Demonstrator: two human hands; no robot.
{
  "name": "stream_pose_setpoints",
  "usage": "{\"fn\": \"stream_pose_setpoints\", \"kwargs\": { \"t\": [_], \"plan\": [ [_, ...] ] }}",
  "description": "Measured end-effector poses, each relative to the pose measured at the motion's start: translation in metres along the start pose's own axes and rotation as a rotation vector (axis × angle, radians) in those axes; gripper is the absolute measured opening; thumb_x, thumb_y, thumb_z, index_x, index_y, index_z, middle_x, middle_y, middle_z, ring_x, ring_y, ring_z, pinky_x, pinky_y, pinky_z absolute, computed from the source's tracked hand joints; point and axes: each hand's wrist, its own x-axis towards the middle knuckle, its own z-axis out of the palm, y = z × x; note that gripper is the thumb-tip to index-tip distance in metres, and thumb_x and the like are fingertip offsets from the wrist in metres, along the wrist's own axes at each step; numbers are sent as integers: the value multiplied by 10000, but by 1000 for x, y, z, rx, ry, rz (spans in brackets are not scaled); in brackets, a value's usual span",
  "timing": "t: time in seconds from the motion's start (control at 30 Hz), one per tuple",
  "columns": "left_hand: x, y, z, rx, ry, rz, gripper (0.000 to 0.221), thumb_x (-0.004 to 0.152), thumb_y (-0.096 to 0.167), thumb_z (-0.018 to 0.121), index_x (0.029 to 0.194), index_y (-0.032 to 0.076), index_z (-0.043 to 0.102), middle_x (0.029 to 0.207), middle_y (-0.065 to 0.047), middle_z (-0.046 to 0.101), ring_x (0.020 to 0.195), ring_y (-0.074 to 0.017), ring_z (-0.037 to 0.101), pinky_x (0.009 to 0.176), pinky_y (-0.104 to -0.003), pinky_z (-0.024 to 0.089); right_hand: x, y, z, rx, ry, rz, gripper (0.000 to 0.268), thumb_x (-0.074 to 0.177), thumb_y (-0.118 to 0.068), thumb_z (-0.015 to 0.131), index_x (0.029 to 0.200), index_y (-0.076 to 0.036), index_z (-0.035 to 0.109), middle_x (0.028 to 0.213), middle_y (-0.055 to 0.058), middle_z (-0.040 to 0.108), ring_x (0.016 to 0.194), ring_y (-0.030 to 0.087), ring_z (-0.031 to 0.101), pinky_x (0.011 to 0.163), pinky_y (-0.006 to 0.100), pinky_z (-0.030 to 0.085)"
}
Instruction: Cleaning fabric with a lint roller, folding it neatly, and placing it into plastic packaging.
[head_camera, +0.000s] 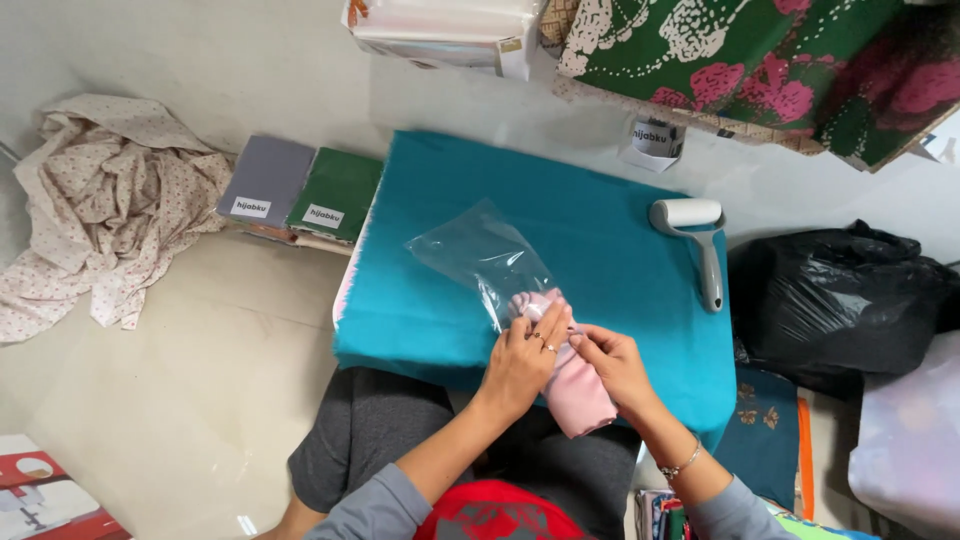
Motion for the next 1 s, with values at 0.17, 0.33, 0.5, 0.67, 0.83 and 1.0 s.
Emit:
{"fn": "stream_pose_setpoints", "kwargs": {
  "t": [0.17, 0.33, 0.5, 0.67, 0.83, 1.0],
  "plan": [
    [13, -5, -19, -98, -57, -20, 457, 934, 65, 583, 1386, 112, 617, 1476, -10, 567, 845, -198, 521, 677, -248, 491, -9, -26, -9, -665, 76, -565, 291, 839, -123, 734, 1128, -101, 763, 1205, 123, 755, 1012, 311, 736, 811, 385, 588],
    [-5, -9, 5, -209, -205, -90, 625, 837, 8, 630, 1457, 30, 550, 1592, -63, 456, 845, -211, 489, 694, -264, 515, 2, -35, -2, -1096, 157, -904, 368, 790, -95, 753, 1149, -115, 673, 1306, 40, 671, 808, 222, 662, 641, 317, 550],
    [-25, -13, 31, -39, -140, -64, 609, 851, 28, 596, 1451, 119, 532, 1523, 8, 521, 817, -233, 538, 565, -283, 516, 18, -23, 5, -1255, 36, -828, 173, 925, -271, 649, 1080, -225, 711, 1163, -32, 739, 874, 198, 739, 643, 300, 615],
    [-20, -16, 27, -49, -128, -48, 536, 889, 40, 601, 1415, 138, 566, 1480, 19, 564, 856, -227, 574, 602, -262, 554, 32, -21, 2, -1006, -100, -617, 219, 918, -255, 652, 1118, -212, 729, 1192, -1, 748, 978, 265, 747, 762, 384, 613],
    [-33, -21, 38, -45, -192, -76, 591, 864, 51, 614, 1445, 131, 537, 1487, 21, 550, 897, -234, 571, 605, -269, 547, 47, -18, -5, -968, -191, -433, 277, 987, -358, 584, 1212, -259, 711, 1247, 53, 723, 1061, 360, 723, 857, 472, 594],
    [-49, -28, 47, -154, -416, -96, 696, 816, 164, 675, 1489, 167, 499, 1526, 46, 508, 892, -263, 539, 642, -340, 506, 58, 15, -17, -907, -91, -442, 265, 908, -328, 711, 1172, -338, 741, 1209, 21, 717, 1077, 322, 720, 862, 438, 600]
  ]
}}
